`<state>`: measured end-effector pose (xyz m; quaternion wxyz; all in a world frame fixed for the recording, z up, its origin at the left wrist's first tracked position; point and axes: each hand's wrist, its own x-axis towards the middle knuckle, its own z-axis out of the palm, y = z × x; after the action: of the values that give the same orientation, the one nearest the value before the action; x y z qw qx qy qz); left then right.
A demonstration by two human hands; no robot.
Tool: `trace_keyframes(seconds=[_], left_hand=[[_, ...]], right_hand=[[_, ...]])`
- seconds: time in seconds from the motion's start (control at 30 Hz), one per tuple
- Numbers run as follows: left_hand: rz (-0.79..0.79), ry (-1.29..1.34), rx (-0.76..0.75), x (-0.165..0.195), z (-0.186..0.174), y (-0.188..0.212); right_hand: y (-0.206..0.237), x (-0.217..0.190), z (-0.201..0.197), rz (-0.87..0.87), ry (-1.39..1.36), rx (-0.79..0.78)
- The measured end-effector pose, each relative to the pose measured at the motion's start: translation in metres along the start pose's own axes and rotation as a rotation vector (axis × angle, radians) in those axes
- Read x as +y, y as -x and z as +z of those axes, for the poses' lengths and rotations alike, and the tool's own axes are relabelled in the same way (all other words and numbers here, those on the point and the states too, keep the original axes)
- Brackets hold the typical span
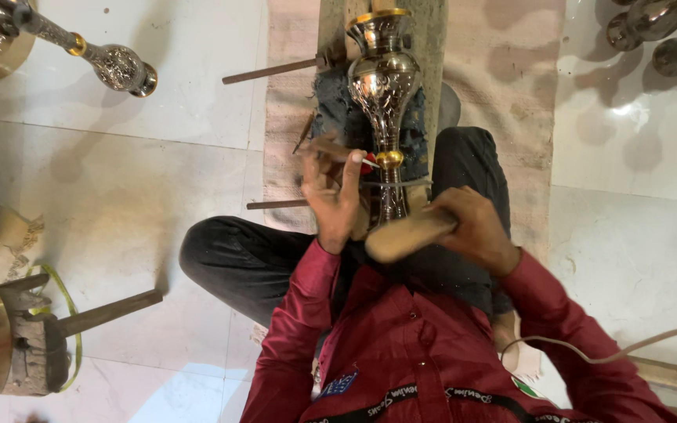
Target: The person sits on the floor and hammers a decorative brass vase held against a wooden work block, using a wooden mallet and a small punch to emboss patterns into the metal surface. They reposition and rotate the vase between hammering passes and occasionally work on the rim and body with the punch by hand.
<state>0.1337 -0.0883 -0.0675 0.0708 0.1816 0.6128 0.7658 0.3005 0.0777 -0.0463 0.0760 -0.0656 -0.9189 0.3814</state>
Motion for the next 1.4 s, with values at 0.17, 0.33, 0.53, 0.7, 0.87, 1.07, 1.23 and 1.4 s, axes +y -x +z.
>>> trace_keyframes(seconds=[0.17,0.33,0.53,0.7,0.87,1.07,1.23,1.4], left_hand=[[0.007,-0.032,-0.19,0.005,-0.012,-0.039],[0.256,-0.06,-0.426,0.007,-0.002,-0.071],[0.267,-0.223,-0.755,0.019,0.006,-0.102],[0.33,-0.282,-0.872,0.022,0.009,-0.112],[0.302,-0.258,-0.934,0.014,0.012,-0.116],[0.308,-0.416,-0.888,0.007,0.012,-0.115],[0.343,-0.329,-0.871,0.009,0.012,-0.116],[0.288,-0.371,-0.915,0.016,0.016,-0.116]], right_hand=[[-0.011,0.022,-0.041,0.615,-0.059,0.005],[-0.022,0.01,-0.08,0.308,-0.064,0.181],[-0.038,-0.013,-0.102,0.126,0.406,0.114],[-0.044,-0.015,-0.104,-0.012,0.46,0.182],[-0.047,-0.013,-0.111,0.036,0.378,0.196],[-0.046,-0.02,-0.121,-0.084,0.625,0.198],[-0.049,-0.021,-0.128,0.037,0.086,0.208],[-0.049,-0.016,-0.124,-0.066,0.251,0.22]])
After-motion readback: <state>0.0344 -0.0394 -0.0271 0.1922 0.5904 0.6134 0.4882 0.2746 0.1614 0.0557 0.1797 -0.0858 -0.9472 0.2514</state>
